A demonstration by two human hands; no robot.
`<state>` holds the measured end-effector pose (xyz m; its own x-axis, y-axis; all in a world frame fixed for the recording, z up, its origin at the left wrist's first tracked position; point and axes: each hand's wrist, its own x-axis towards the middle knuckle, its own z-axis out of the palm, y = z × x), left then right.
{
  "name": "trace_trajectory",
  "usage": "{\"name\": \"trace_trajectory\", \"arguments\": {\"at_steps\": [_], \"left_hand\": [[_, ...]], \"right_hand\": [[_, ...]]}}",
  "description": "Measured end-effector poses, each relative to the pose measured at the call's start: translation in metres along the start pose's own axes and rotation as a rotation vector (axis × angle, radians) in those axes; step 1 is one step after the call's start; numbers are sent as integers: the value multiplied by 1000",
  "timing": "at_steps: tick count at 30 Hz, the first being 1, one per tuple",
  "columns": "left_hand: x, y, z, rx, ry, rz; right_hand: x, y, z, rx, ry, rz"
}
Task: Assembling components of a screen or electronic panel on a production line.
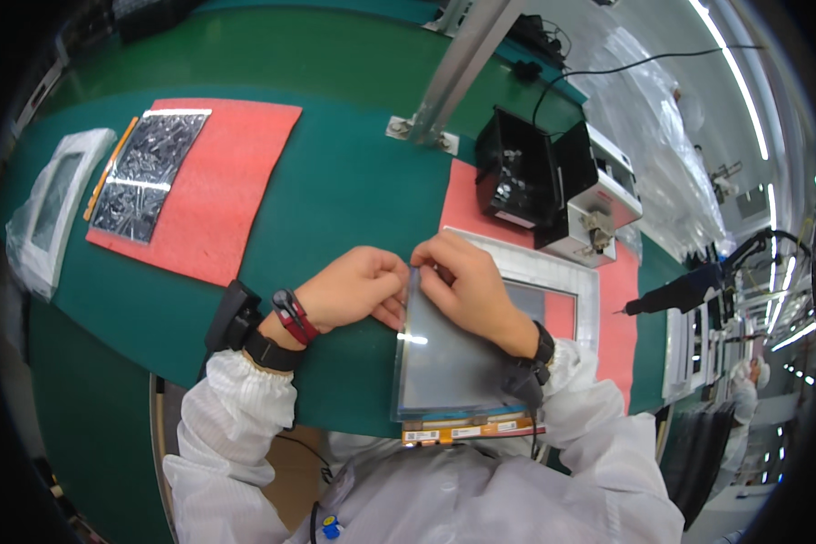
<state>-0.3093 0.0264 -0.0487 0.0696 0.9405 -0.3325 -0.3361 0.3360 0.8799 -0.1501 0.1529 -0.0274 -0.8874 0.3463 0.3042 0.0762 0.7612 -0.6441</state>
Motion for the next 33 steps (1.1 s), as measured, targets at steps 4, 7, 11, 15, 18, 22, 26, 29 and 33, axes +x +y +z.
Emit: {"name": "trace_trajectory", "arguments": {"at_steps": [4, 7, 11, 15, 18, 22, 26, 29, 33], "left_hand": [[3, -3, -1, -1, -7, 10], [3, -2, 0, 12, -1, 16], [3, 0, 2, 44, -3, 27], [2, -2, 1, 66, 2, 40], [1, -1, 2, 59, 1, 38], [2, -1, 2, 47, 26, 49], [5, -1, -1, 60, 3, 31], [5, -1, -1, 56, -1, 31], [2, -1, 0, 45, -3, 37]], "right_hand": [[0, 2, 1, -2, 16, -29], [0, 0, 0, -39, 0, -9], [-3, 2, 3, -98, 57, -81], [-4, 2, 7, -145, 94, -138], [-3, 1, 8, -153, 96, -139], [-1, 4, 8, -153, 86, -141], [1, 9, 8, -123, 77, -111], [1, 9, 6, -101, 70, -114], [-1, 1, 1, -28, 24, -1]]}}
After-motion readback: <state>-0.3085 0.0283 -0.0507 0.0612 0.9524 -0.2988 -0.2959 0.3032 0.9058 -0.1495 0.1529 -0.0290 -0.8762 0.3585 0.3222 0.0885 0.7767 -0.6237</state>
